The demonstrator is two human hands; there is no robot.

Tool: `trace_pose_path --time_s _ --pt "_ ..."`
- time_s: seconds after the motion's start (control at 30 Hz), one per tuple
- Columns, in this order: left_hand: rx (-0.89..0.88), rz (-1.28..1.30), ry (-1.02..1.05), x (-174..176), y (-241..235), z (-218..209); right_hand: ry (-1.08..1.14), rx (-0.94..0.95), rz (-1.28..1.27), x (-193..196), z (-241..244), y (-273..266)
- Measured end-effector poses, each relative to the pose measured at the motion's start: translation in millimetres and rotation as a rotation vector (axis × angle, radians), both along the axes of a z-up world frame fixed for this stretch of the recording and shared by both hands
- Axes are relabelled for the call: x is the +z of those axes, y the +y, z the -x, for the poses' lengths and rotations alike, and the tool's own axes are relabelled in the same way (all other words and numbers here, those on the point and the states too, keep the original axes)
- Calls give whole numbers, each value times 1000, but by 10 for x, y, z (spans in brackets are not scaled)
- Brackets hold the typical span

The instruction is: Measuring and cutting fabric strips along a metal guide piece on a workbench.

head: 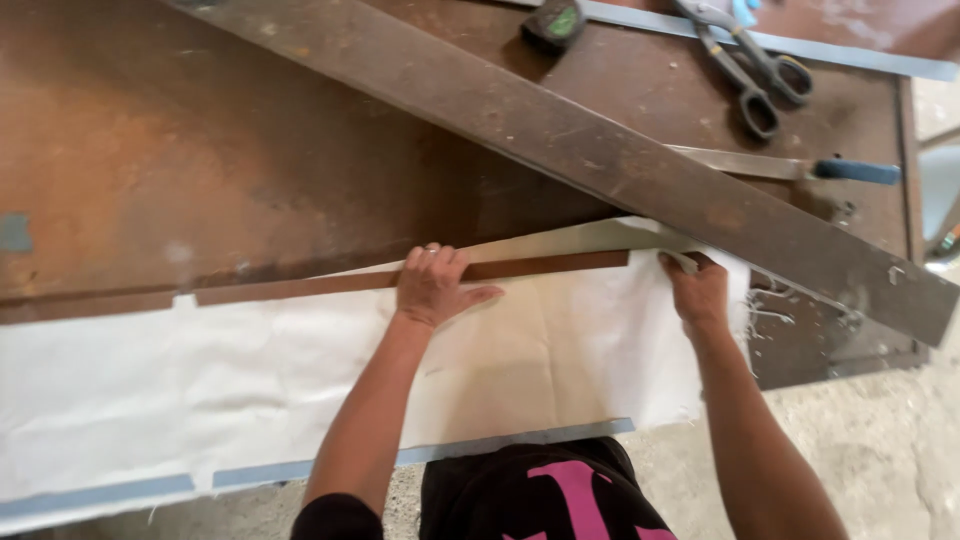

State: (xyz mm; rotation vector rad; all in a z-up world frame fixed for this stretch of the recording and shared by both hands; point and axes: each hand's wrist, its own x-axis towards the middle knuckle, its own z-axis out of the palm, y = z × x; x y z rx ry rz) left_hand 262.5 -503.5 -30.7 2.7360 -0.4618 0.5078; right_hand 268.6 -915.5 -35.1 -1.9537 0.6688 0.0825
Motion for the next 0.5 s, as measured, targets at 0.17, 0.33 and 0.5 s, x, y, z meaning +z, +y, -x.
trace_pose_path --time_s 0.17,0.33,0.5 --pt "32 -5 -65 125 -32 -2 -221 539 1074 584 -3 414" --pt "82 12 -121 124 -19 19 -388 966 856 686 -133 1328" --pt "160 -79 -203 53 -81 30 -121 1198 617 349 -355 1727"
